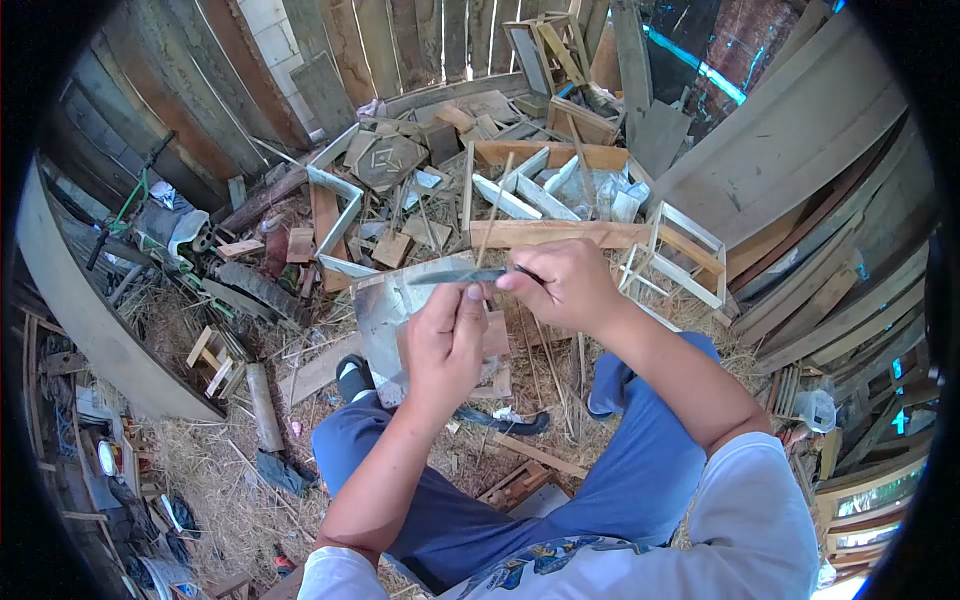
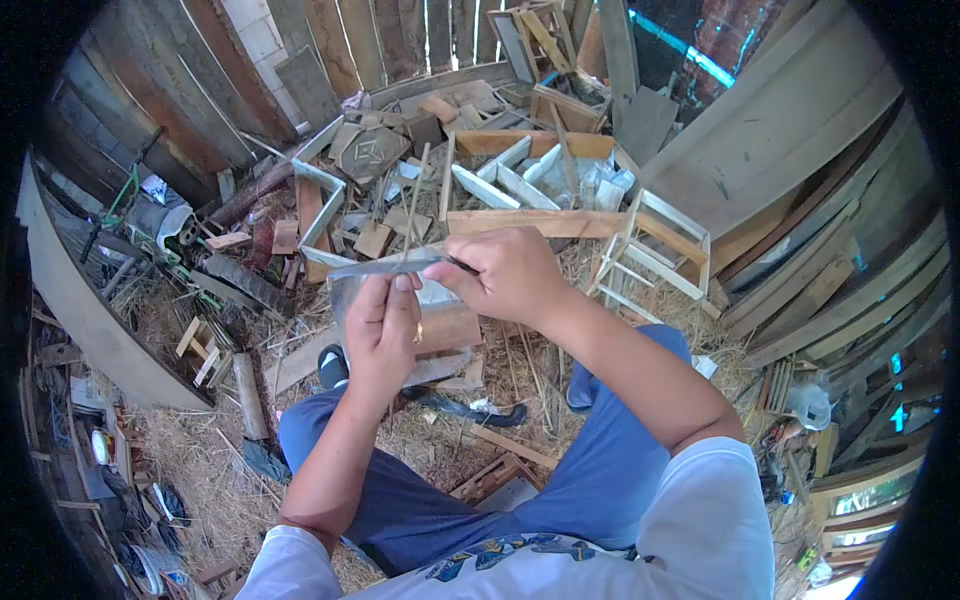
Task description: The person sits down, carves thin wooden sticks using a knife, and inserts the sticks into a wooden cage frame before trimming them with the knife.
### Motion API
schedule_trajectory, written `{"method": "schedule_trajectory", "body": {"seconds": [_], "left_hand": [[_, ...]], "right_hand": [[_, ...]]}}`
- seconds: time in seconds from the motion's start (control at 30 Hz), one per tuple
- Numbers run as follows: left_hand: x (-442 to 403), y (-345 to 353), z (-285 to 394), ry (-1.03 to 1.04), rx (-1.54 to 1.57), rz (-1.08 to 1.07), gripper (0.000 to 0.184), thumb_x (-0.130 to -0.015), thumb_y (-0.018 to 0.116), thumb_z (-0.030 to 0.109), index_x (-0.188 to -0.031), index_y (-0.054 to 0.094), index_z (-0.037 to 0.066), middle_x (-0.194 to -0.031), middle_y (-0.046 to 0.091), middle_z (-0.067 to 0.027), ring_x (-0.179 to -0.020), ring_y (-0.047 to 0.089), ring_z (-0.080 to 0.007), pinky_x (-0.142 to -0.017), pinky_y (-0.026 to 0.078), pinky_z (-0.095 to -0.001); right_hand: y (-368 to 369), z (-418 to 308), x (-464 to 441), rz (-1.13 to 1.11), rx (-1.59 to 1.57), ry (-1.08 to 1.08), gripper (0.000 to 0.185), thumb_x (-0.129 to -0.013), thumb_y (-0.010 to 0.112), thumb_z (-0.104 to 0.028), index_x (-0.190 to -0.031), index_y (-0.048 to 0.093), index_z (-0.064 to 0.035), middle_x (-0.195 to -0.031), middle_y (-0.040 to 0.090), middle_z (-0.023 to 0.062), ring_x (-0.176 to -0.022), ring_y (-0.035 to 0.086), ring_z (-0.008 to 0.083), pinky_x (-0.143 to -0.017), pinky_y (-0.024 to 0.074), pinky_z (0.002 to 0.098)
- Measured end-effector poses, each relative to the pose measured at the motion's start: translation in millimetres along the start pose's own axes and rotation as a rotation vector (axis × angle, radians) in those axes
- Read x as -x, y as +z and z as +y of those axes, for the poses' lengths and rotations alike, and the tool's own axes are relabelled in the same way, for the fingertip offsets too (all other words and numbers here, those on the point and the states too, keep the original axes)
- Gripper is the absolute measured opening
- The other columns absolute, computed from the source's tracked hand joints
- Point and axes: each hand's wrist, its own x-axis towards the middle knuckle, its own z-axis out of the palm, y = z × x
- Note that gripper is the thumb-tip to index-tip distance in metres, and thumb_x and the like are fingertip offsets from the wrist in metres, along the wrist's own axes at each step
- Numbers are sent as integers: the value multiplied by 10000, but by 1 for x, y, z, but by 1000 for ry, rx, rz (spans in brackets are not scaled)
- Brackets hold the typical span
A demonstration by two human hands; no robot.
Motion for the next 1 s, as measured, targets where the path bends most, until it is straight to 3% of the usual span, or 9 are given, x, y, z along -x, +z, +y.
{"method": "schedule_trajectory", "body": {"seconds": [0.2,0.3,0.4,0.5,0.63,0.7,0.8,0.9,1.0], "left_hand": [[2,-7,1,-95,111,-40,172,-1047,568,147,-963,631,11,-698,565,-43,-634,487,-72,-569,410,-267],[4,-6,-2,-15,48,-52,183,-1067,543,165,-992,620,17,-738,551,-7,-655,476,-47,-567,387,-243],[-1,-17,10,205,192,202,206,-1099,489,220,-1019,570,48,-673,409,80,-547,330,-9,-484,242,-206],[-20,-62,18,149,348,235,206,-1101,485,218,-1038,578,46,-671,387,86,-554,321,0,-486,225,-203],[-37,-77,-23,102,-2,168,192,-1082,520,187,-1079,611,18,-667,458,49,-594,401,-24,-519,330,-241],[-35,-68,-25,77,-151,155,148,-1064,526,153,-1077,595,22,-659,541,-40,-562,517,-122,-535,404,-313],[-36,-52,-23,78,-353,126,82,-1033,507,87,-1041,569,33,-786,648,-211,-720,628,-444,-631,474,-478],[-50,-44,-32,393,-498,166,86,-1019,547,87,-1071,579,26,-744,594,-147,-656,605,-307,-618,465,-393],[-62,-49,-41,523,-622,176,103,-959,593,58,-1055,615,28,-831,639,-189,-771,640,-398,-659,486,-454]], "right_hand": [[-2,28,15,-35,82,-27,406,-954,673,-423,-754,653,-70,-611,580,147,-563,604,342,-513,443,420],[3,36,20,-26,59,-2,508,-953,657,-471,-660,556,-69,-609,579,134,-559,595,363,-517,457,438],[9,61,30,29,54,383,397,-996,626,-413,-854,694,-48,-693,657,140,-598,624,285,-587,475,411],[-3,97,34,227,10,427,361,-1012,605,-390,-978,737,-57,-744,696,145,-645,633,259,-616,479,393],[-15,64,15,293,-137,663,374,-1014,601,-386,-970,712,-32,-743,688,180,-675,649,290,-648,478,387],[-15,32,4,-11,192,635,374,-1002,617,-365,-911,676,-7,-767,661,176,-719,644,333,-670,484,400],[4,34,0,61,172,307,314,-989,631,-300,-895,648,-1,-842,624,165,-784,626,372,-692,489,428],[10,24,-9,182,134,124,215,-974,636,-218,-938,655,-7,-914,595,146,-829,615,384,-713,491,452],[12,21,-11,214,107,132,111,-945,649,-139,-966,651,-30,-955,587,135,-834,620,371,-720,495,451]]}}
